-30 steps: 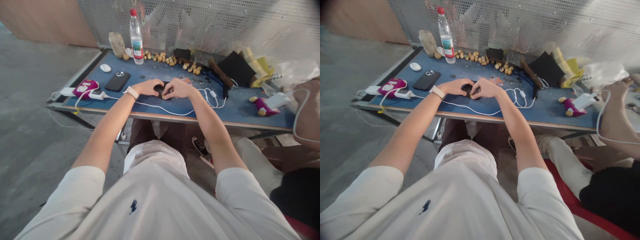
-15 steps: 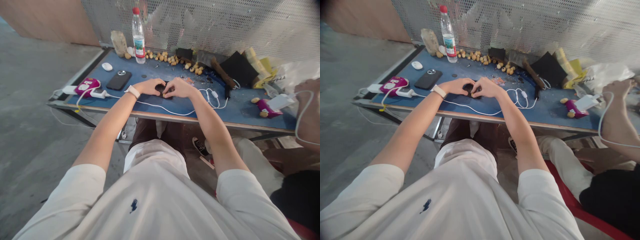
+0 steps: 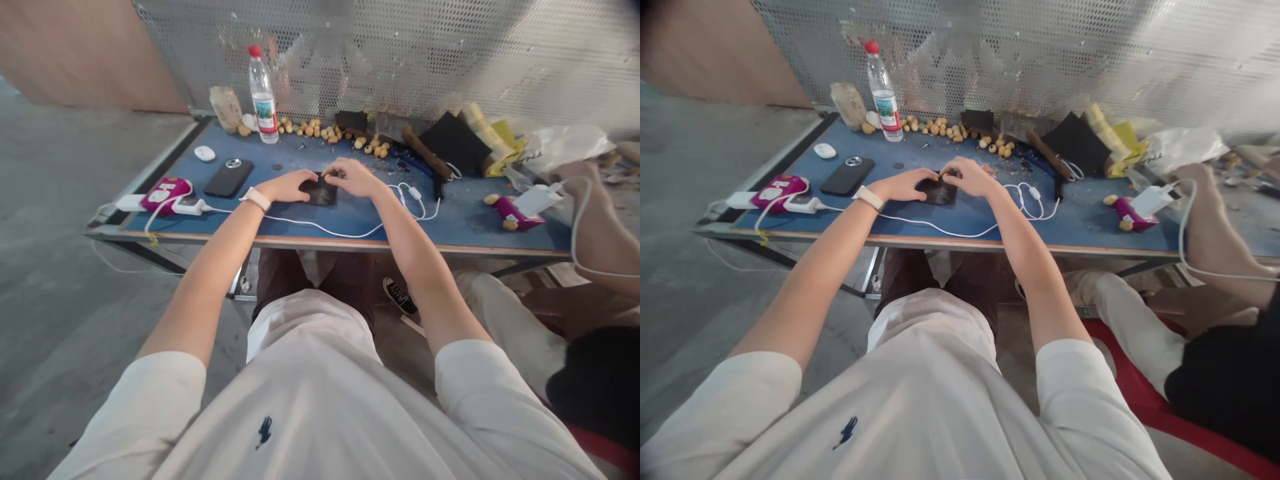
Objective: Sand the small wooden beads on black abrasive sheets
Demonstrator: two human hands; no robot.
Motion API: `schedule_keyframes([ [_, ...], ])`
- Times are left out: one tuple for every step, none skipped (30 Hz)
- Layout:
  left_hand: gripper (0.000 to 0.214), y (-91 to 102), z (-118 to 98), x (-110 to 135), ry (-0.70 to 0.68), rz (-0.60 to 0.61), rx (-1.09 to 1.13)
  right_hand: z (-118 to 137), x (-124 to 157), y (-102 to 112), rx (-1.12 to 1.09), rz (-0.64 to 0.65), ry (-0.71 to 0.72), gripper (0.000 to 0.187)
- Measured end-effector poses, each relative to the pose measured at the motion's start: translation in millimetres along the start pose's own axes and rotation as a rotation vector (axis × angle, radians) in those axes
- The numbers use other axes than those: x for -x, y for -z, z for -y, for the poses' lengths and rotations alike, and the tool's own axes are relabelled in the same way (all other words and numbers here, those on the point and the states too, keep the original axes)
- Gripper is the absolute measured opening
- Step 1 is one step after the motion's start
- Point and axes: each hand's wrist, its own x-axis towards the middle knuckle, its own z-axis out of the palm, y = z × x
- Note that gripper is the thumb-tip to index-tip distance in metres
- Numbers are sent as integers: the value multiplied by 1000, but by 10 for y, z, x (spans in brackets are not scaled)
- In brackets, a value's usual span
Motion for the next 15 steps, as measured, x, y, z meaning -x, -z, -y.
schedule_keyframes([
  [94, 6, -1, 2, 10, 3, -8, 9, 7, 26, -33, -18, -17, 46],
  [95, 13, -5, 4, 20, 4, -14, 29, 15, 48, -74, -37, -31, 48],
  [96, 20, -10, 8, 29, 4, -18, 55, 22, 68, -119, -52, -43, 50],
  [96, 28, -16, 12, 33, 4, -19, 86, 29, 85, -163, -68, -51, 51],
  [96, 37, -22, 18, 35, 1, -19, 118, 37, 99, -204, -83, -59, 53],
  [95, 46, -26, 24, 36, 1, -17, 149, 43, 112, -241, -96, -66, 54],
  [95, 55, -26, 30, 34, 4, -13, 175, 50, 123, -274, -106, -73, 55],
  [96, 64, -23, 35, 35, 4, -8, 196, 56, 133, -306, -109, -81, 57],
  [96, 73, -15, 38, 32, 13, -3, 211, 61, 142, -336, -109, -87, 58],
  [97, 80, -4, 38, 33, 11, 1, 220, 64, 150, -362, -106, -93, 60],
  [97, 86, 9, 34, 35, 13, 4, 226, 66, 158, -382, -102, -99, 62],
  [97, 89, 23, 27, 37, 17, 9, 228, 66, 163, -399, -96, -105, 63],
  [97, 91, 36, 18, 37, 15, 12, 229, 64, 168, -412, -90, -110, 65],
  [96, 90, 48, 9, 38, 14, 14, 227, 60, 170, -423, -83, -114, 66],
  [96, 88, 59, 0, 38, 12, 16, 222, 54, 171, -431, -74, -113, 67],
])
